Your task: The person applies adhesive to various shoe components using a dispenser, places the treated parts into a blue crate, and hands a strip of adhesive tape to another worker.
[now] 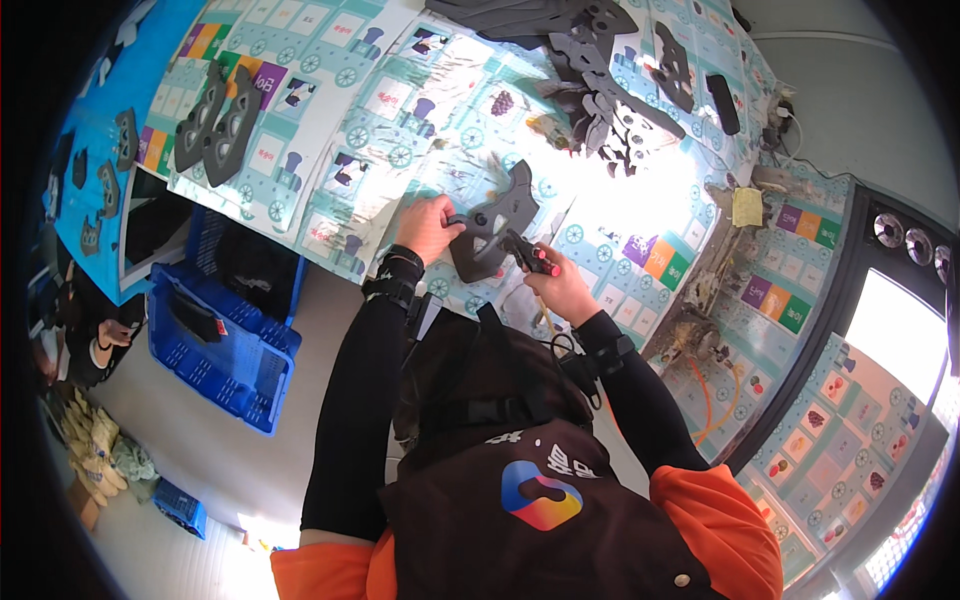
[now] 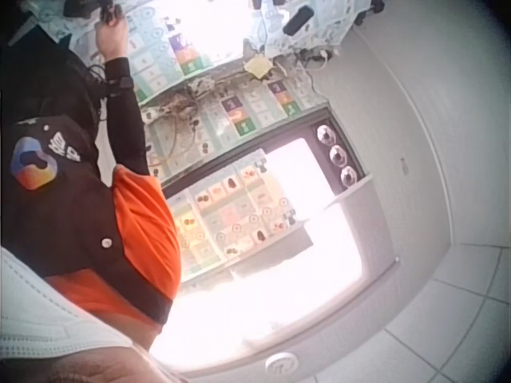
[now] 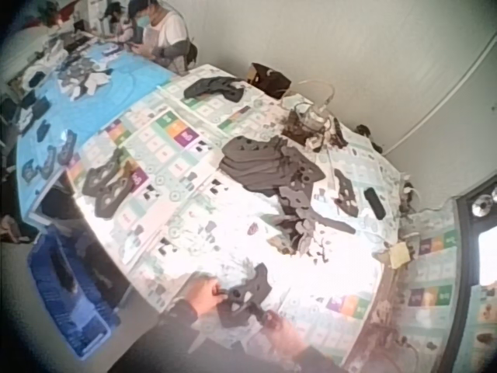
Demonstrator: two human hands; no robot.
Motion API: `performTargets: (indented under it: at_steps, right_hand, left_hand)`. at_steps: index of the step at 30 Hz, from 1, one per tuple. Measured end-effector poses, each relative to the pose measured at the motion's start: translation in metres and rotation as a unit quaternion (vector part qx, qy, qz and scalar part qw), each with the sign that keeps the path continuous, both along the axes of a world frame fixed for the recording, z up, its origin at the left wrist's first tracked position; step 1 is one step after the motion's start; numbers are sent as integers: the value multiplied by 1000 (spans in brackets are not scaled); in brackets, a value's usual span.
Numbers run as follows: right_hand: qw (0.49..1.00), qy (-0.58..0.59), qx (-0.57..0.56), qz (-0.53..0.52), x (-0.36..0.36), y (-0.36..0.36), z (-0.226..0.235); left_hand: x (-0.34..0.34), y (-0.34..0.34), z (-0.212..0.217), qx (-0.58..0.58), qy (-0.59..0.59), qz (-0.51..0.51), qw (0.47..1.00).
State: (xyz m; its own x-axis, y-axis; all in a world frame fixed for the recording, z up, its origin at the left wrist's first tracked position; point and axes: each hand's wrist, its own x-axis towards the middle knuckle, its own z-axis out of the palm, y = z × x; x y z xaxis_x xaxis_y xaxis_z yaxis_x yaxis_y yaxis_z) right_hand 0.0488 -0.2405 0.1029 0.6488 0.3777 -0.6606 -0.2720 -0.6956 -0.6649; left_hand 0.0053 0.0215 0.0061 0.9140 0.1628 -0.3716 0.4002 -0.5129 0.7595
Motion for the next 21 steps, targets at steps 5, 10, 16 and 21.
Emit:
performTargets:
  at_steps: [5, 10, 16, 21]
  right_hand:
    - [1000, 12, 15, -11, 4, -4, -4]
    - [1000, -10, 13, -18, 6, -7, -9]
    - [998, -32, 17, -49, 8, -10, -14]
    - [996, -25, 13, -81, 10, -15, -24]
  left_hand:
    - [1, 1, 3, 2, 3, -7, 1000]
    - [0, 1, 3, 4, 1, -7, 1000]
    - [1, 1, 3, 2, 7, -9, 1000]
    - [0, 2, 2, 8, 3, -12, 1000]
